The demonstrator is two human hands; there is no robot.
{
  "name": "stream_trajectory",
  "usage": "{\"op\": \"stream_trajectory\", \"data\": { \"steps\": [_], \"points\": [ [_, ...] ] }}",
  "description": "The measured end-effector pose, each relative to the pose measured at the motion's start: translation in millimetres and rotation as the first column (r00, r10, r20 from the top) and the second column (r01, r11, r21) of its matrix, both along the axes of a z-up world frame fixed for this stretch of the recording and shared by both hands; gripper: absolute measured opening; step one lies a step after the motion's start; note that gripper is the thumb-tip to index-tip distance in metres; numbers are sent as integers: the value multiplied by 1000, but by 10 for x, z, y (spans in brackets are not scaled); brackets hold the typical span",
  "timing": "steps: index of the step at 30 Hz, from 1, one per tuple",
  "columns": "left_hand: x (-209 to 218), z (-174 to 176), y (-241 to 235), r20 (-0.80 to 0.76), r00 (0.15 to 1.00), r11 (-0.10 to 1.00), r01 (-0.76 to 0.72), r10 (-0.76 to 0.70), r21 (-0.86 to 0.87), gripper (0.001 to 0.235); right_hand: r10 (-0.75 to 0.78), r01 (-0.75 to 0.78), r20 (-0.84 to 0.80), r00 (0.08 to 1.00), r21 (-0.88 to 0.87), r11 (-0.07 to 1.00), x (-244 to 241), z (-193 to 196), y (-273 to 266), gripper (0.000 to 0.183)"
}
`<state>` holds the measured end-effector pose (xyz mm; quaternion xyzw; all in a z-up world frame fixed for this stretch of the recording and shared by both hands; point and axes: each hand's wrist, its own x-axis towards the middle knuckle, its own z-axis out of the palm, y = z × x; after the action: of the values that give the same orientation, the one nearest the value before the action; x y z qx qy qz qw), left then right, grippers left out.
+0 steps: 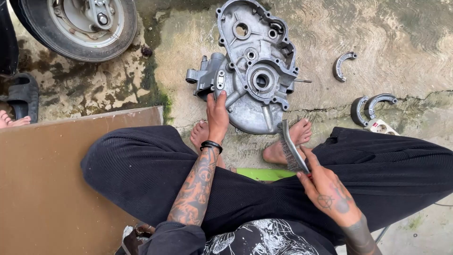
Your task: The person sits on the ground and uses a wire brush to clean the interior and exterior surfaces of a disassembled scooter engine casing. They scrub various sections of the metal housing, including the central bore and surrounding cavities, while occasionally repositioning the part.
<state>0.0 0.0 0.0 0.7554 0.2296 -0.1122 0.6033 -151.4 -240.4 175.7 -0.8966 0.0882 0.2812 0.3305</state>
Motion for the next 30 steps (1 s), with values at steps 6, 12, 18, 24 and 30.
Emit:
{"op": "stream_trajectory", "data": {
  "steps": [6, 12, 18, 24, 30],
  "points": [
    [5, 32, -40, -42, 997, 997, -72, 71, -21, 48, 109, -112, -36, 993, -82, 990, 246, -470, 248, 64],
    [15, 204, -44, -75, 995, 997, -73, 71, -27, 49, 109, -115, -46, 993, -160, 980, -139, -390, 338, 64],
    [24, 281, -67, -68, 995, 997, -80, 78, -22, 47, 38, -40, 100, 994, 21, 999, 184, -500, 423, 64],
    [46, 101, -29, -61, 994, 995, -96, 94, -32, 48, 15, -10, -61, 998, 72, 997, 177, -199, 325, 64],
    [89, 336, -72, -66, 995, 997, -81, 79, -16, 48, -60, 68, -67, 996, 117, 991, 78, -217, 356, 64]
  ]
}}
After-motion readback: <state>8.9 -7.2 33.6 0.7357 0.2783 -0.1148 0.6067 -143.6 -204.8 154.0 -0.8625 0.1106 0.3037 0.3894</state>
